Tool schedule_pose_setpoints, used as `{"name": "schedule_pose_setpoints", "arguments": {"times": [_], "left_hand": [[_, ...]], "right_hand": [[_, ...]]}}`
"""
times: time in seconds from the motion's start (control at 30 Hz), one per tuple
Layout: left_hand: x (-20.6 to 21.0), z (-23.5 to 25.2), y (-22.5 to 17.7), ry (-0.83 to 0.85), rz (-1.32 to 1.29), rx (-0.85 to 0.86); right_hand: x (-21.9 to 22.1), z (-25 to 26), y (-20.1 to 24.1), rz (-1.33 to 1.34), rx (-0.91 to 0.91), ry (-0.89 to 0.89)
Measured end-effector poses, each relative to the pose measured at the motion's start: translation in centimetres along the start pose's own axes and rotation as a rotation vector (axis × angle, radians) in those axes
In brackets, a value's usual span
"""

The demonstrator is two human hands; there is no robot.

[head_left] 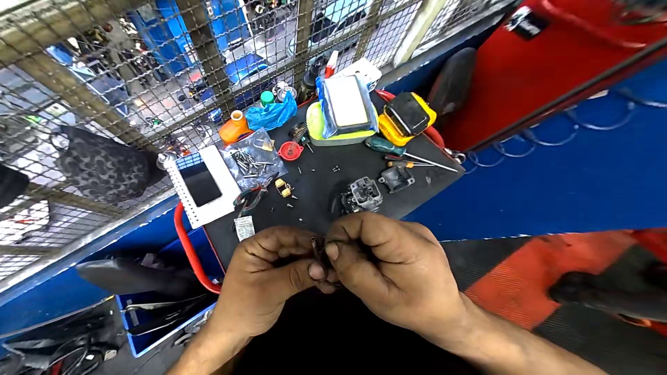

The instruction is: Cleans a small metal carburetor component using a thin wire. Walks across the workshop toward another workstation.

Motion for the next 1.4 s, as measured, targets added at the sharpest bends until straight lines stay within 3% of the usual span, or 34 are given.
{"name": "schedule_pose_setpoints", "arguments": {"times": [0.7, 1.0, 1.4], "left_hand": [[-0.3, -0.1, -0.3, -0.032, 0.076, 0.052], [-0.7, -0.3, -1.2, -0.094, 0.2, 0.128], [-0.3, -0.7, -1.3, -0.084, 0.201, 0.138]], "right_hand": [[0.1, -0.2, -0.3, -0.066, 0.003, -0.019], [0.0, -0.3, 0.1, 0.022, -0.037, 0.008], [0.3, -0.3, -0.1, 0.121, 0.042, 0.029]]}}
Point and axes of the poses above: each hand's wrist, its own z-axis towards the middle knuckle, its own x-axis out of the palm, y = z × x, the point moved 9 cm from there along z, towards the middle knuckle, and after that the axes turned 6 degrees about -z, right-handed, at the moved point
